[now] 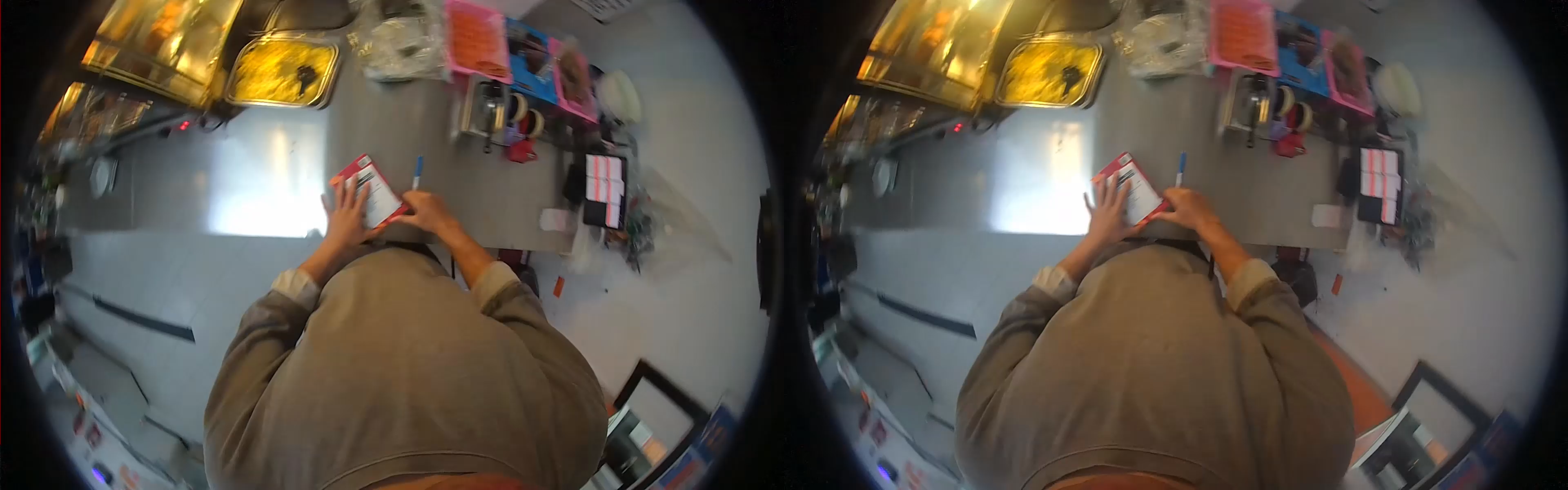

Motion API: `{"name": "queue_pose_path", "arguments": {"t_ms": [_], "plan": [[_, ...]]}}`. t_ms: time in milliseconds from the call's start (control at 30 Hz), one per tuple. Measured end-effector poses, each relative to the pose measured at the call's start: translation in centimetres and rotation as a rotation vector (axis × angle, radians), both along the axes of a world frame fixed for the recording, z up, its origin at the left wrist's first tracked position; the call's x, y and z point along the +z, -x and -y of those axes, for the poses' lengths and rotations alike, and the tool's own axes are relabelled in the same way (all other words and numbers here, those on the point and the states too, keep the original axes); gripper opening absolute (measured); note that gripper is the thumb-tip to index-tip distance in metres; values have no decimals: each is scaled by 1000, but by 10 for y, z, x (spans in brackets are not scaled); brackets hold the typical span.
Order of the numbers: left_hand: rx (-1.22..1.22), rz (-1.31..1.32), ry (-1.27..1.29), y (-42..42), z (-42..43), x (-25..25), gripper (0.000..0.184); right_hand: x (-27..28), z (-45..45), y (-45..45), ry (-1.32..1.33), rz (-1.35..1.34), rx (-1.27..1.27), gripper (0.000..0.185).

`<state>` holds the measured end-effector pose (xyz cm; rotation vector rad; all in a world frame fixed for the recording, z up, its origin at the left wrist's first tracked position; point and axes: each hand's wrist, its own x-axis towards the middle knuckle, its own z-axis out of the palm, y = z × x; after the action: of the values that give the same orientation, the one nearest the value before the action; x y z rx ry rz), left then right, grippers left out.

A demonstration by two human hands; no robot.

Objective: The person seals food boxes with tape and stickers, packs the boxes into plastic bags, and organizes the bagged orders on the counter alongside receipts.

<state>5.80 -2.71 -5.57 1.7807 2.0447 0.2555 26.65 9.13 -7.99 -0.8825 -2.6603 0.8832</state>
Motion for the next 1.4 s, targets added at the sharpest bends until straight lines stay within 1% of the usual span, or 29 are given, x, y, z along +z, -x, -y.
{"name": "queue_pose_path", "arguments": {"t_ms": [67, 133, 167, 200, 267, 300, 367, 400, 500, 567, 600, 633, 667, 700, 733, 767, 800, 833, 867, 933, 967, 1033, 1067, 1100, 1133, 1200, 1233, 1300, 1400], "plan": [[-97, 48, 16, 18, -4, 0, 111, -22, 11, 3, -77, -17, 99, 53], [-117, 111, -28, 36, -8, -1, 107, -27, 26, 19, -90, 152, 156, 46], [-30, 193, -84, 45, -8, -27, 107, -30, 34, 28, -55, 113, 170, 42], [104, 229, -172, 43, -12, -22, 108, -33, 40, 37, -22, 72, 185, 38], [319, 166, -142, 35, -21, -6, 110, -13, 45, 47, 110, 150, 337, 35], [397, 59, -30, 29, -22, -1, 111, 4, 42, 42, 167, 127, 263, 35], [322, 40, 94, 34, -31, 1, 114, 30, 28, 18, 270, 72, 89, 35], [317, 5, 98, 30, -36, 6, 114, 12, 21, -2, 140, -67, -90, 31], [227, 5, 48, 39, -44, -5, 117, 42, -29, -103, 224, -299, -620, 24], [174, -48, -75, 42, -45, -18, 115, 61, -51, -192, 81, -440, -1031, 20], [204, -219, -29, 27, -51, -14, 114, 64, -60, -240, -17, -447, -1279, 18], [232, -395, 17, 11, -58, -6, 113, 50, -66, -296, -243, -538, -1418, 16], [189, -467, 50, -3, -66, 12, 102, 48, -67, -353, -347, -602, -1547, 11], [231, -396, -47, -26, -77, 24, 97, 36, -64, -410, -453, -631, -1670, 6], [268, -325, -144, -50, -88, 35, 93, 25, -55, -465, -566, -617, -1781, 5], [300, -253, -240, -72, -100, 45, 89, 10, -39, -511, -550, -569, -1950, 14], [300, -278, -295, -92, -112, 44, 76, -35, -8, -568, -618, -245, -2001, 23], [223, -222, -431, -127, -120, 59, 65, -50, 17, -598, -420, -172, -2134, 30], [101, -76, -508, -146, -130, 49, 59, -62, 41, -626, -198, -78, -2237, 36], [-122, 138, -529, -193, -138, 51, 45, -77, 117, -625, 252, -13, -2260, 41], [-217, 209, -484, -226, -140, 58, 37, -112, 158, -619, 188, 212, -2125, 42], [-453, 358, -330, -258, -146, 48, 14, -212, 242, -587, 273, 27, -2115, 35], [-523, 341, -287, -272, -146, 48, 9, -239, 278, -553, 371, -78, -2115, 31], [-598, 322, -242, -284, -144, 49, 11, -209, 297, -508, 463, -106, -2069, 34], [-651, 303, -204, -298, -142, 51, 14, -153, 302, -462, 553, -139, -2020, 44], [-742, 359, -67, -313, -138, 43, 13, -179, 344, -389, 1006, -720, -2100, 68], [-916, 331, -141, -333, -135, 60, 17, -196, 366, -356, 1231, -998, -2111, 81], [-1090, 418, -2, -347, -136, 48, 25, -185, 409, -288, 1454, -1437, -2092, 80], [-1404, 322, 122, -371, -134, 24, 26, -176, 453, -204, 1480, -1871, -2089, 79]]}}
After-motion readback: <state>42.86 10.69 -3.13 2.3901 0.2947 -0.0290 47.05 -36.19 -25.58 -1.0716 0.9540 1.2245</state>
